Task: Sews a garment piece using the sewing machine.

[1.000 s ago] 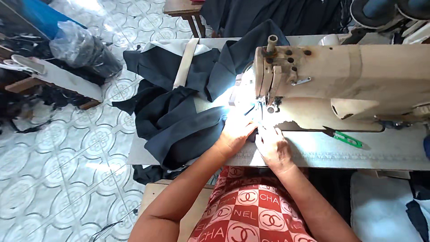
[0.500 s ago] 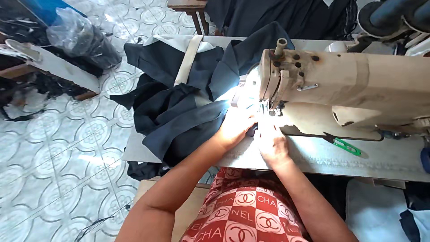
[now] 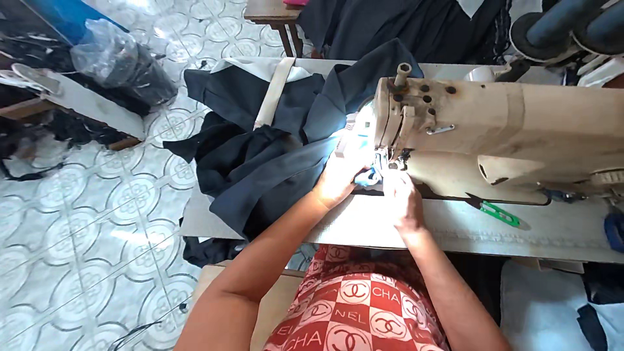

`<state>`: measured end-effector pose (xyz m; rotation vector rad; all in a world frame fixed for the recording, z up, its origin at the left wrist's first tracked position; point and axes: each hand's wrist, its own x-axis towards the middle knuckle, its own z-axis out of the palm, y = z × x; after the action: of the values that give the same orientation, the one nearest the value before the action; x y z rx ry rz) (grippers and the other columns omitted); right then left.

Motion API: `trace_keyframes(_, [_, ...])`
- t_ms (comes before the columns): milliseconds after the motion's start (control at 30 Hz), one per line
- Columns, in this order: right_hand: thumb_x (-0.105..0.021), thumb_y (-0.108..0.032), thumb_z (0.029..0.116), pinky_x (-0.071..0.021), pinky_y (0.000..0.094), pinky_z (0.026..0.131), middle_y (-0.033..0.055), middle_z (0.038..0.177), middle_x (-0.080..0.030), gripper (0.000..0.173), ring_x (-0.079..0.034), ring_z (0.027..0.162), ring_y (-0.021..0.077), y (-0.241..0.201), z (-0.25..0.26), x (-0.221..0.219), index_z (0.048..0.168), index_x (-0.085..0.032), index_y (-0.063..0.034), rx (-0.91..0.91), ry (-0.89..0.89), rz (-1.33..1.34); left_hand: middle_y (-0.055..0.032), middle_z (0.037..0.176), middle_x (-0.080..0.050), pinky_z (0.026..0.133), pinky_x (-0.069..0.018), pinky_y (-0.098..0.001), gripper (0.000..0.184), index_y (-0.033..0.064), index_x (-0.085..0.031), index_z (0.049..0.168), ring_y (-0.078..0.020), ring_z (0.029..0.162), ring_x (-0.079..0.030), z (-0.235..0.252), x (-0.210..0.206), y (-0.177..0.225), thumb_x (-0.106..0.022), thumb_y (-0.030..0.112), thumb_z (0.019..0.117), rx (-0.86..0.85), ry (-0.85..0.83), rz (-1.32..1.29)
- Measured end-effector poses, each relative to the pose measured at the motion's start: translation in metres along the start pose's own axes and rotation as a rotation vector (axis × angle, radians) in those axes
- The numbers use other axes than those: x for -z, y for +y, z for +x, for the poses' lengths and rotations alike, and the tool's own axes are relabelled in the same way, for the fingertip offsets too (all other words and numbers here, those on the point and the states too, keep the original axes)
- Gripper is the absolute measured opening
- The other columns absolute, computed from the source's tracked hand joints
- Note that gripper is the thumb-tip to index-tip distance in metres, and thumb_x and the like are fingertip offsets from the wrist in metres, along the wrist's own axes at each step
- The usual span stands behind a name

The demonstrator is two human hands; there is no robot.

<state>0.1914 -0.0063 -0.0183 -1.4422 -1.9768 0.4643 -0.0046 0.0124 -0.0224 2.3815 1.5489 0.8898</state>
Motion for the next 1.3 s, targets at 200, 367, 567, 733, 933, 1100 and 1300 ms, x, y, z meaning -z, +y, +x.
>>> trace_keyframes(200, [-0.072, -0.017, 0.0908, -0.0561, 0.0516, 0.093, 0.0178, 0.112, -0.073, 0.018, -0.07, 0.105, 0.0342, -0.01, -0.001, -0.013, 0.1, -0.078, -0.0015, -0.003, 0.004, -0.044, -0.0193, 0.116, -0.07, 0.1, -0.0526, -0.0511, 0.033, 0.0024, -0.071, 0.113, -0.0323, 0.112, -0.067, 0.009, 0.008, -0.001, -0.08, 0.018, 0.0853, 0.287, -0.074, -0.121])
trace_keyframes(367, [-0.075, -0.018, 0.0906, -0.058, 0.0534, 0.086, 0.0155, 0.101, -0.074, 0.018, -0.072, 0.097, 0.0316, -0.018, 0.015, -0.016, 0.098, -0.074, -0.0021, -0.137, 0.007, 0.07, -0.0183, 0.118, -0.069, 0.105, -0.0482, -0.0524, 0.038, 0.0055, -0.071, 0.118, -0.0343, 0.116, -0.064, 0.004, 0.021, 0.01, -0.081, 0.024, 0.0861, 0.192, -0.193, -0.048])
trace_keyframes(567, [-0.055, -0.001, 0.098, -0.0497, 0.0192, 0.047, -0.0006, 0.066, -0.057, 0.003, -0.054, 0.049, 0.0041, -0.036, -0.036, 0.021, 0.096, -0.057, -0.0005, -0.56, -0.146, 0.885, -0.0063, 0.118, -0.073, 0.098, -0.0482, -0.0568, 0.017, 0.0101, -0.077, 0.101, -0.0293, 0.116, -0.065, -0.007, 0.029, 0.023, -0.074, 0.003, 0.0854, -0.229, -0.091, 0.069])
trace_keyframes(733, [-0.063, -0.01, 0.0961, -0.0572, 0.0238, 0.063, 0.006, 0.085, -0.068, 0.031, -0.066, 0.068, 0.0076, -0.03, -0.044, 0.032, 0.123, -0.06, 0.0047, -0.43, -0.073, 0.393, -0.0017, 0.113, -0.075, 0.106, -0.0385, -0.0641, 0.02, 0.0151, -0.078, 0.095, -0.0277, 0.125, -0.062, -0.016, 0.033, 0.03, -0.065, 0.001, 0.0928, -0.288, -0.124, 0.172])
trace_keyframes(933, [-0.072, -0.02, 0.0927, -0.0587, 0.0466, 0.075, 0.0177, 0.095, -0.068, 0.026, -0.069, 0.083, 0.0293, -0.043, -0.009, 0.015, 0.104, -0.067, 0.0022, -0.152, -0.022, 0.07, -0.0102, 0.102, -0.074, 0.106, -0.0422, -0.0576, 0.014, 0.008, -0.073, 0.098, -0.0284, 0.105, -0.069, -0.024, 0.025, 0.037, -0.062, 0.0, 0.0946, -0.178, -0.029, 0.251])
trace_keyframes(1100, [-0.075, -0.024, 0.0926, -0.0584, 0.0496, 0.082, 0.0201, 0.099, -0.07, 0.037, -0.071, 0.087, 0.0318, -0.041, -0.002, 0.014, 0.113, -0.066, 0.0045, -0.246, -0.236, 0.008, -0.0101, 0.103, -0.075, 0.109, -0.0398, -0.0607, 0.014, 0.0081, -0.075, 0.099, -0.0283, 0.107, -0.07, -0.028, 0.021, 0.034, -0.063, 0.002, 0.0945, -0.163, -0.024, 0.238])
trace_keyframes(1300, [-0.067, -0.017, 0.0958, -0.0587, 0.051, 0.08, 0.0179, 0.094, -0.073, 0.025, -0.073, 0.087, 0.0331, -0.046, -0.006, 0.018, 0.112, -0.071, 0.0017, -0.241, -0.207, -0.092, -0.007, 0.096, -0.075, 0.103, -0.0443, -0.0607, 0.017, 0.013, -0.077, 0.101, -0.028, 0.108, -0.07, -0.026, 0.02, 0.042, -0.064, 0.003, 0.095, -0.16, -0.02, 0.275])
